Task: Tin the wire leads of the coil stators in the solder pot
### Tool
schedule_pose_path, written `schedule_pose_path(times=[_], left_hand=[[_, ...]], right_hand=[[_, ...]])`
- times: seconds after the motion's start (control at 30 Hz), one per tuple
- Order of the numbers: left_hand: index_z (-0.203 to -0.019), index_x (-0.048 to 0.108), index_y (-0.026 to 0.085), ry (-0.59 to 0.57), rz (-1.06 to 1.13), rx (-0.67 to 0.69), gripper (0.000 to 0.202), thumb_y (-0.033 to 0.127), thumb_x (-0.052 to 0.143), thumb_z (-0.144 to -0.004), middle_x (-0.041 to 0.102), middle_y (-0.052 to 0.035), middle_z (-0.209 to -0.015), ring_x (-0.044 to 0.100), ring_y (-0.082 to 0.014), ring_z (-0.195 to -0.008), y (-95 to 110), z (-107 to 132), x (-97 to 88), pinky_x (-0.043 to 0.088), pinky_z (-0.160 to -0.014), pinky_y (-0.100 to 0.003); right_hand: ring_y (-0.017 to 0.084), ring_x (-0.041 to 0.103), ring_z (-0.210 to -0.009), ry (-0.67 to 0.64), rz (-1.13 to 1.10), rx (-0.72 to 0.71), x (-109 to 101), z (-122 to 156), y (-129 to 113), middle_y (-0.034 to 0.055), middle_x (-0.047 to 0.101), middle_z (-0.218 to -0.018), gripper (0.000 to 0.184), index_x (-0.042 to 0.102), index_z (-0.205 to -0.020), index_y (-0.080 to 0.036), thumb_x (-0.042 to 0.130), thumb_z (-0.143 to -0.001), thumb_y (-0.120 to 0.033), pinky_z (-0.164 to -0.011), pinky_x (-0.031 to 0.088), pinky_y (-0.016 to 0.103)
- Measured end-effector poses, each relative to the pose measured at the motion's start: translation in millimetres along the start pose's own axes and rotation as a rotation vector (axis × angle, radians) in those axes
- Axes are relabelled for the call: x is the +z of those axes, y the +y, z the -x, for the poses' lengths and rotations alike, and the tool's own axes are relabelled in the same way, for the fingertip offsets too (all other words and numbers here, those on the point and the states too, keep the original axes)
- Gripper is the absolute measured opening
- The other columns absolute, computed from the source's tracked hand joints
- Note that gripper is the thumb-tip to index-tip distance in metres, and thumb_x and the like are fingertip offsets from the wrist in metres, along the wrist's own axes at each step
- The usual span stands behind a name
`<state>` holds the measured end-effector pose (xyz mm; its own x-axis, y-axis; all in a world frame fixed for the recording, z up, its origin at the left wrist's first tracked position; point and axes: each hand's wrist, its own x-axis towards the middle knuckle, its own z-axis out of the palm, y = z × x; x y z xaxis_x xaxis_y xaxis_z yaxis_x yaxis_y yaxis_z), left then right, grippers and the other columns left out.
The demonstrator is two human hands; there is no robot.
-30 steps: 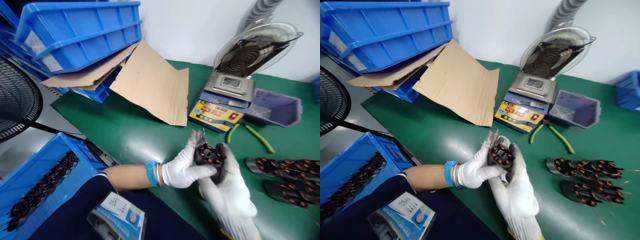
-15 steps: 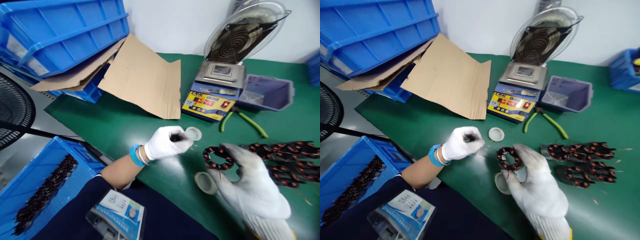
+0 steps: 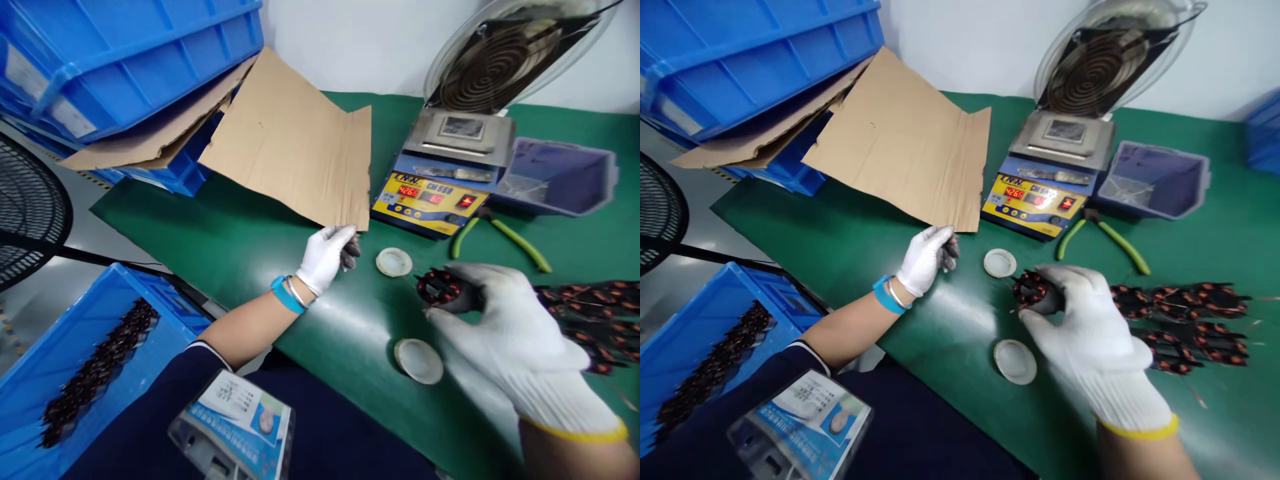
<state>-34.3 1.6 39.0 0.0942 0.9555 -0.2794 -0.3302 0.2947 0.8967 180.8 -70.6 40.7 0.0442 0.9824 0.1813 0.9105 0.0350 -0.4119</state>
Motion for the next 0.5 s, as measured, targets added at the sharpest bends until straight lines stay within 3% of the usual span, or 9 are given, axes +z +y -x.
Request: schedule_pose_path(times=[0.13,0.33,0.43,0.5], left_hand=[[-0.071,0.053,0.015,0.033,-0.028,-0.043,0.023,0.029,0.057,-0.089,0.055,0.0056,-0.053,0.048,-0.0038,-0.036,-16,-6,3.7,0.029,-0.037,-0.016],[-0.071,0.052,0.016,0.031,-0.015,-0.056,0.021,0.024,0.057,-0.089,0.056,0.0059,-0.054,0.048,-0.0037,-0.037,-21,-12,3.9,0.033,-0.039,-0.016],[-0.071,0.051,0.016,0.029,-0.014,-0.060,0.021,0.025,0.058,-0.089,0.056,0.0061,-0.055,0.048,-0.0036,-0.038,-21,-13,3.6,0.034,-0.040,-0.017],[-0.071,0.051,0.016,0.030,-0.010,-0.067,0.021,0.025,0.058,-0.089,0.056,0.0062,-0.056,0.048,-0.0037,-0.039,-22,-13,3.4,0.034,-0.041,-0.017]], right_hand=[[0.031,0.063,-0.102,-0.187,0.028,0.172,10,-27,3,0.0092,0.064,-0.116,0.070,0.062,-0.119,-0.023,0.056,-0.056,-0.052,-0.089,0.053,0.045],[0.035,0.064,-0.099,-0.307,0.103,0.229,18,-42,6,0.0060,0.067,-0.113,0.074,0.058,-0.127,-0.029,0.058,-0.061,-0.062,-0.085,0.052,0.049],[0.033,0.064,-0.102,-0.288,0.127,0.223,14,-38,3,0.0062,0.066,-0.115,0.073,0.057,-0.128,-0.027,0.057,-0.064,-0.062,-0.086,0.052,0.046],[0.031,0.064,-0.098,-0.178,0.187,0.154,8,-34,-1,0.0076,0.066,-0.114,0.070,0.057,-0.128,-0.026,0.055,-0.069,-0.063,-0.078,0.052,0.042]])
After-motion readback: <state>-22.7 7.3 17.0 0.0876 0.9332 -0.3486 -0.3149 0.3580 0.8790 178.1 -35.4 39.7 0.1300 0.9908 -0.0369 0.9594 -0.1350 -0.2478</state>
